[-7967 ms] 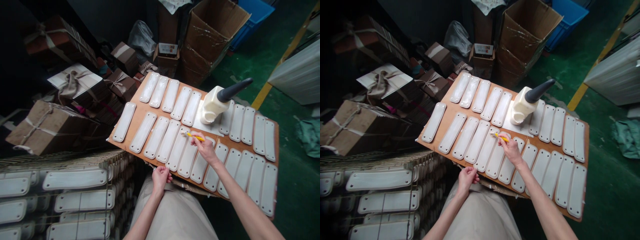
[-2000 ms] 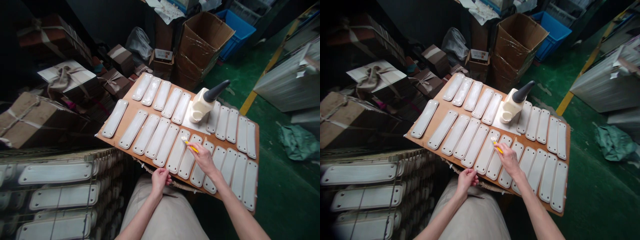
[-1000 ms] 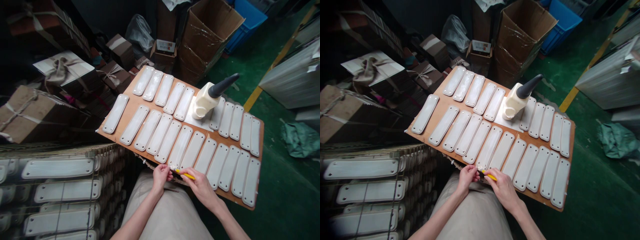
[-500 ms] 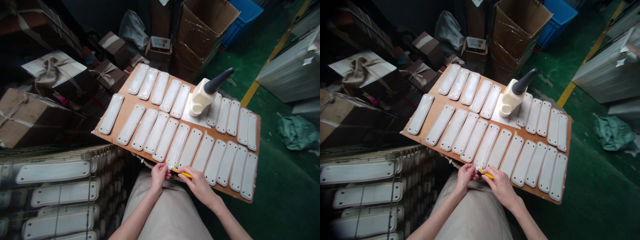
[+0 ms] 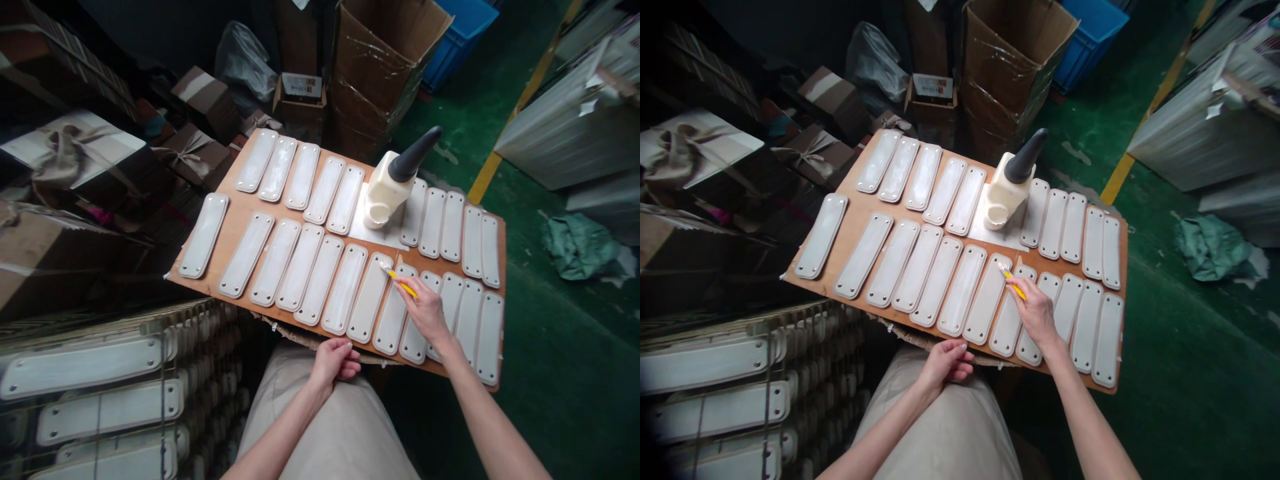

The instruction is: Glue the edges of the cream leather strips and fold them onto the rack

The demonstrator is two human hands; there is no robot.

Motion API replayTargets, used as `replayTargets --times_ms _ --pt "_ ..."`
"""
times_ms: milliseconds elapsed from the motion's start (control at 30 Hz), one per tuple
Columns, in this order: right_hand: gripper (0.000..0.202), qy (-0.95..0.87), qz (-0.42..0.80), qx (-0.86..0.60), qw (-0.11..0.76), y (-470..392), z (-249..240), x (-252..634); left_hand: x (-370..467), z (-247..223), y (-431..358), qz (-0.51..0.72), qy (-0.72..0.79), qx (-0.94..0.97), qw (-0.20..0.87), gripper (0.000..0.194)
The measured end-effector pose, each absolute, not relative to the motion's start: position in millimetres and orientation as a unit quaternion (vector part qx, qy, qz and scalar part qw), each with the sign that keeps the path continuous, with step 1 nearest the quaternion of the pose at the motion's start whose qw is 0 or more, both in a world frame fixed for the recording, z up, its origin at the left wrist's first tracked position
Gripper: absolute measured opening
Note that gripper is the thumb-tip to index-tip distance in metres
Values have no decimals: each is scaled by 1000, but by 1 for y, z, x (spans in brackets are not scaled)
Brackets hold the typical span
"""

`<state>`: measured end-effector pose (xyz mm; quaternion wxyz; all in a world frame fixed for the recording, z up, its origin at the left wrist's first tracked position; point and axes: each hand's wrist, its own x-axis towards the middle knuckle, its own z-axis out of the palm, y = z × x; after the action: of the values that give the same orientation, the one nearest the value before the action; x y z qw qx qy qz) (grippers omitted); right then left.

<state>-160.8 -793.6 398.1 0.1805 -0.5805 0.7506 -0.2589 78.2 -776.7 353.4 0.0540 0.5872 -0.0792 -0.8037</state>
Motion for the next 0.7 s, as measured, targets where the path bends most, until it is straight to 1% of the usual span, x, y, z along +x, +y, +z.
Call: replayTargets --times_ms 133,333,433,500,600,667,700 --pt "26 741 -228 -588 230 -772 396 -143 69 353 -777 -784 -44 615 68 12" --pt "25 712 -202 -555 379 -720 425 -93 66 349 -773 -773 -30 627 90 18" --pt "22 705 -211 -517 438 -717 437 -92 66 348 -770 -772 -37 627 99 16" --pt "21 715 -238 -503 424 -730 438 -106 66 348 -769 -766 -44 633 102 15" --pt "24 734 -277 -529 324 -765 429 -135 65 349 -767 -761 -58 638 103 16" --pt "26 742 -271 -558 255 -785 417 -149 64 350 -767 -758 -63 642 101 16" --pt "26 744 -258 -570 234 -791 411 -151 64 350 -767 -756 -64 644 101 15"
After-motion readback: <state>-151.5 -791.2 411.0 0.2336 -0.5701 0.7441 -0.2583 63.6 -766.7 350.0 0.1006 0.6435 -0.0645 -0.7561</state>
